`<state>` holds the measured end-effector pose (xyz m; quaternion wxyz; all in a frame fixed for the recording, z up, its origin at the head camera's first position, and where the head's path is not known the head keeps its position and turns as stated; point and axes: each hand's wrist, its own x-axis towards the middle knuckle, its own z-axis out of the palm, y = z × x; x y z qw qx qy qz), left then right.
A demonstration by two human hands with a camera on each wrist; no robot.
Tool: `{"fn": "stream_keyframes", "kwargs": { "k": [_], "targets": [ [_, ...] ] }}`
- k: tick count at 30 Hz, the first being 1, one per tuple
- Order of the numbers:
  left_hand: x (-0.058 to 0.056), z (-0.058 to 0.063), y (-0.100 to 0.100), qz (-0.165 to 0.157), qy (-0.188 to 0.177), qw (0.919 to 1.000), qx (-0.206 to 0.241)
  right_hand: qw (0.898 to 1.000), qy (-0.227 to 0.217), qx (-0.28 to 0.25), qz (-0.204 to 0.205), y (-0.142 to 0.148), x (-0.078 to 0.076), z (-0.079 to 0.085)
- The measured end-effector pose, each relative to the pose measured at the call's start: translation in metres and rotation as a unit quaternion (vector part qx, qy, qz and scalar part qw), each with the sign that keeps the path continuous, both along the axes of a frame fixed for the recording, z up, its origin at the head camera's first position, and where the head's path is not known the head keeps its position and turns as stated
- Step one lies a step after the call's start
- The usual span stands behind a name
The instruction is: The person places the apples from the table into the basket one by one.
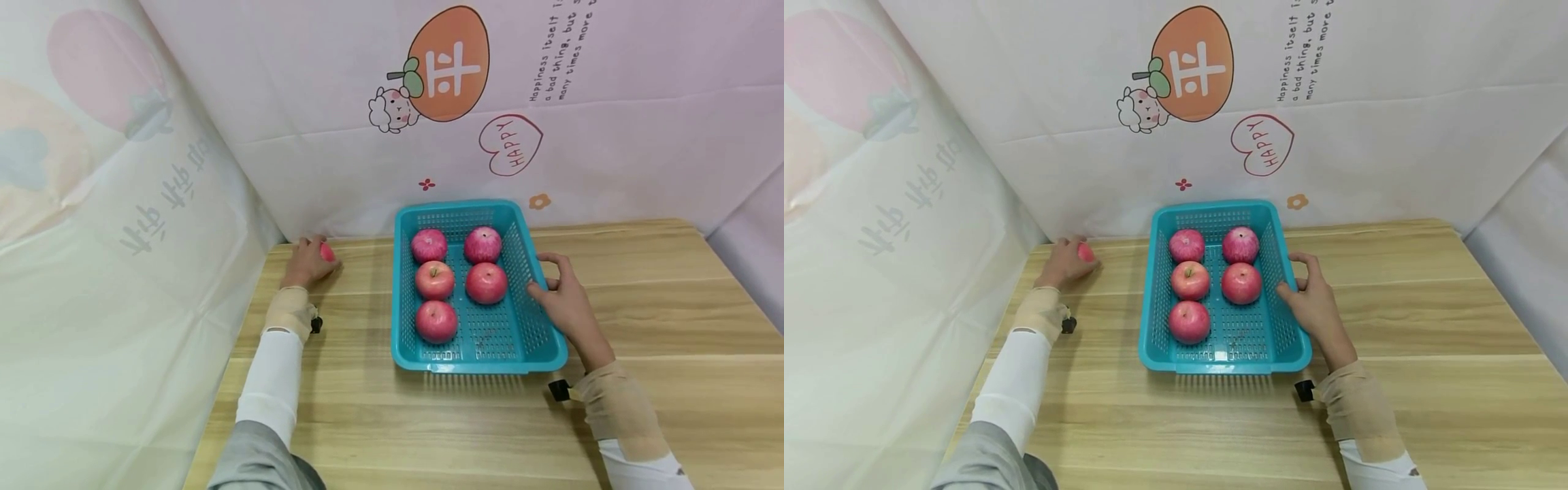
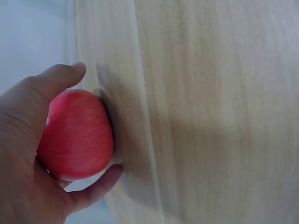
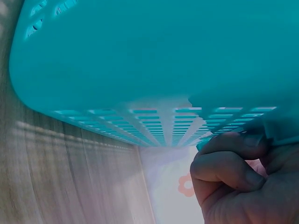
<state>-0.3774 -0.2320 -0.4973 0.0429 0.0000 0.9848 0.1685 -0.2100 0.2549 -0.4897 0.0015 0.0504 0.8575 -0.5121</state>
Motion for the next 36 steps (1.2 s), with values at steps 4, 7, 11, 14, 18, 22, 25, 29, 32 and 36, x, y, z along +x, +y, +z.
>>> {"fn": "stream_keyframes", "kwargs": {
  "k": [4,7,11,14,18,22,25,29,32,36],
  "targets": [
    [0.0,-0.0036,-0.0003,-0.002,0.012,0.9999,-0.002,1.0,0.0,-0.001,-0.001,0.0,0.0005,-0.0011],
    [-0.0007,-0.0054,-0.0007,-0.001,0.015,0.9999,-0.001,1.0,0.0,-0.004,-0.001,0.0003,0.0005,-0.0019],
    [-0.0012,-0.0067,-0.0011,0.003,0.011,0.9999,-0.001,1.0,0.002,-0.007,-0.001,0.0004,0.0003,-0.0029],
    [-0.0004,-0.0064,-0.0001,0.006,0.009,0.9999,0.0,1.0,0.003,-0.009,-0.002,0.0003,0.0003,-0.0033],
    [0.0016,-0.004,0.0023,0.008,0.005,1.0,-0.001,1.0,0.001,-0.011,-0.002,0.0004,0.0005,-0.0035],
    [0.002,-0.0032,0.0039,0.008,0.0,1.0,-0.003,1.0,0.002,-0.014,-0.001,0.0008,0.0003,-0.0042],
    [0.0012,-0.004,0.0041,0.008,0.0,1.0,-0.002,1.0,0.003,-0.016,0.002,0.0012,-0.0001,-0.0049],
    [0.0,-0.0039,0.0033,0.005,0.0,1.0,-0.002,1.0,0.003,-0.017,0.003,0.0014,-0.0005,-0.0053],
    [-0.0006,-0.0029,0.0022,0.004,-0.002,1.0,-0.007,1.0,0.003,-0.017,0.003,0.0013,-0.0008,-0.0053],
    [-0.0012,-0.001,0.0025,0.003,-0.005,0.9999,-0.013,1.0,0.004,-0.018,0.002,0.001,-0.0013,-0.0051]
  ]
}}
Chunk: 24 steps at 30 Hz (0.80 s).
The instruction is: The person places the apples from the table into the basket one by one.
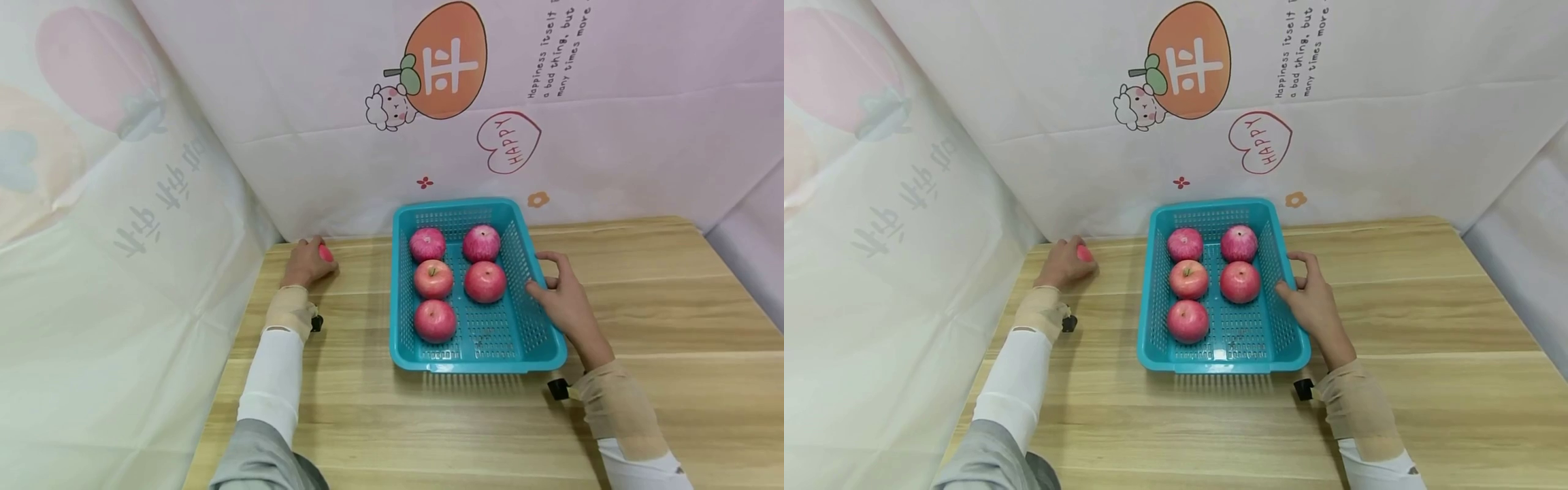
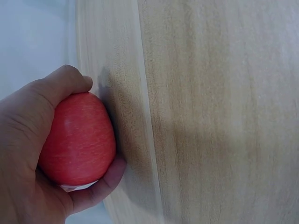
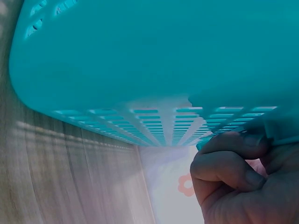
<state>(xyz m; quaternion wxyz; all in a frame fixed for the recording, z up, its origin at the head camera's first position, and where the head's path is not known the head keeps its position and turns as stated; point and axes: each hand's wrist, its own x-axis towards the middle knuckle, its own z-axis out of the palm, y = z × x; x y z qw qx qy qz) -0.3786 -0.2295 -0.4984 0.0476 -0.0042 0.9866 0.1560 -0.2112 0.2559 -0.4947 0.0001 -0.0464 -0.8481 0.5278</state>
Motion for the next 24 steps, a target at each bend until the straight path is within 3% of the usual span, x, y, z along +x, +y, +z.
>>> {"fn": "stream_keyframes", "kwargs": {
  "k": [16,24],
  "targets": [
    [0.0,0.003,0.0,0.005,-0.002,1.0,-0.006,1.0,-0.007,0.001,-0.002,-0.002,0.001,0.003],
    [0.002,0.011,0.001,-0.009,0.02,0.9998,-0.003,1.0,-0.007,0.006,-0.004,-0.002,0.001,0.002]
  ]
}}
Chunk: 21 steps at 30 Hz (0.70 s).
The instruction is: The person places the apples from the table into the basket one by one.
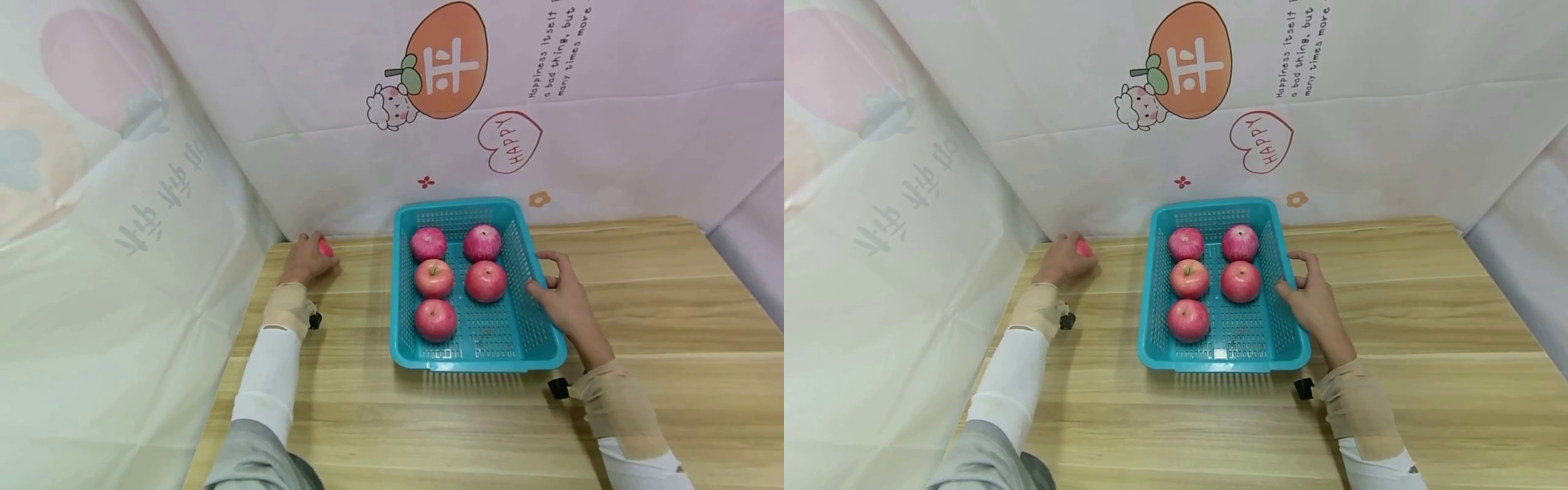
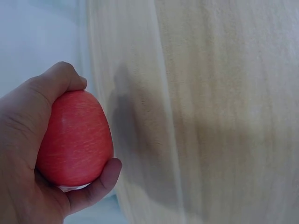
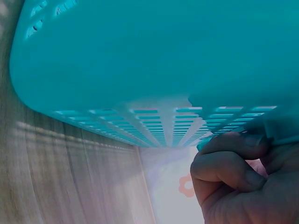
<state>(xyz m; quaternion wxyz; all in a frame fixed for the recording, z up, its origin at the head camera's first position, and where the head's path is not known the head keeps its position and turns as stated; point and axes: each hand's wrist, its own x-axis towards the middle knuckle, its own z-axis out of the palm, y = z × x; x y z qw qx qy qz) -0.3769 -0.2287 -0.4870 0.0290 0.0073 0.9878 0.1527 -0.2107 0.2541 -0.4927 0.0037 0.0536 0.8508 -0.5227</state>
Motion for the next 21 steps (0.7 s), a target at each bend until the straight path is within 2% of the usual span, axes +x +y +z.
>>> {"fn": "stream_keyframes", "kwargs": {
  "k": [21],
  "targets": [
    [0.0,0.031,0.016,-0.041,0.043,0.9981,-0.017,1.0,0.0,-0.005,0.002,0.0,0.0,0.003]
  ]
}}
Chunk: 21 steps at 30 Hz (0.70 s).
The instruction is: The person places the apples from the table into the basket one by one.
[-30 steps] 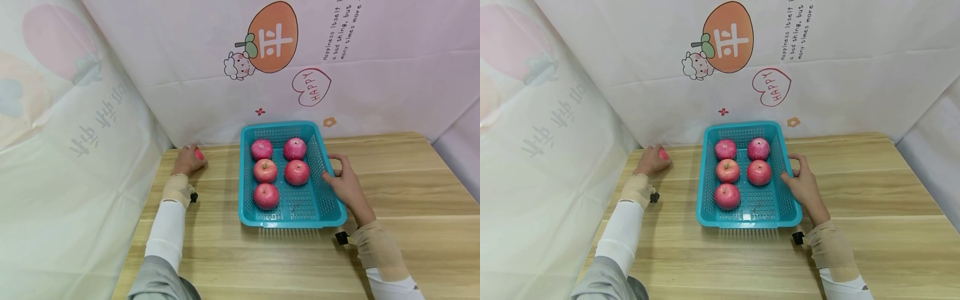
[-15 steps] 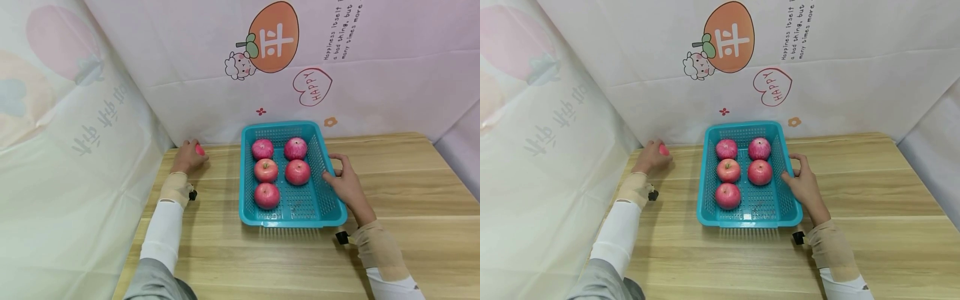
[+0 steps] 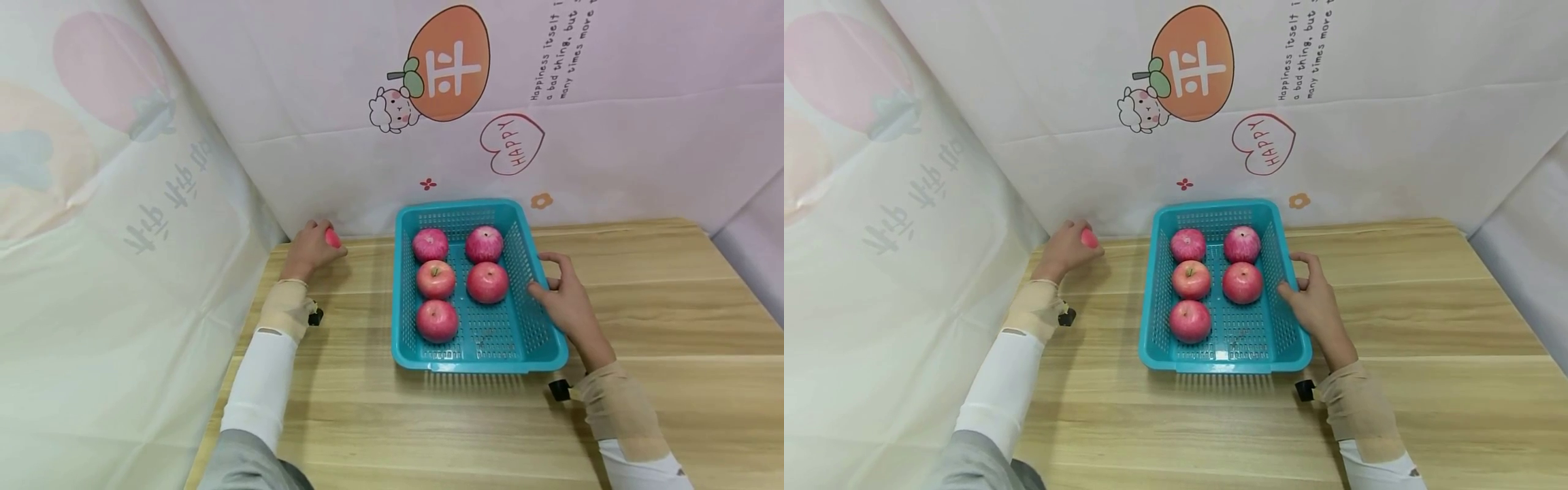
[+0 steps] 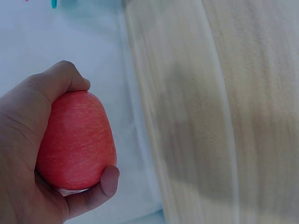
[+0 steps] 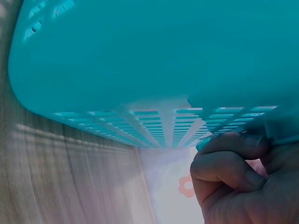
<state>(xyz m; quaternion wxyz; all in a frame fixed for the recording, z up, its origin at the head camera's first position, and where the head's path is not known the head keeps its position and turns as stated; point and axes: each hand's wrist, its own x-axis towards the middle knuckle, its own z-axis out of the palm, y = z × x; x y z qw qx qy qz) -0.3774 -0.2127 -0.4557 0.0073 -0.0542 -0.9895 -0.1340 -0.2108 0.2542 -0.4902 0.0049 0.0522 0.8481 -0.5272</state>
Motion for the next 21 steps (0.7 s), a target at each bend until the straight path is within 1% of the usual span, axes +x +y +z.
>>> {"fn": "stream_keyframes", "kwargs": {
  "k": [10,21],
  "targets": [
    [0.006,0.018,0.013,-0.016,0.021,0.9996,0.006,1.0,0.004,-0.001,-0.005,-0.001,0.0,-0.001],
    [0.016,0.033,0.032,-0.04,0.05,0.9979,-0.016,1.0,0.007,-0.003,-0.001,0.0,0.0,-0.003]
  ]
}}
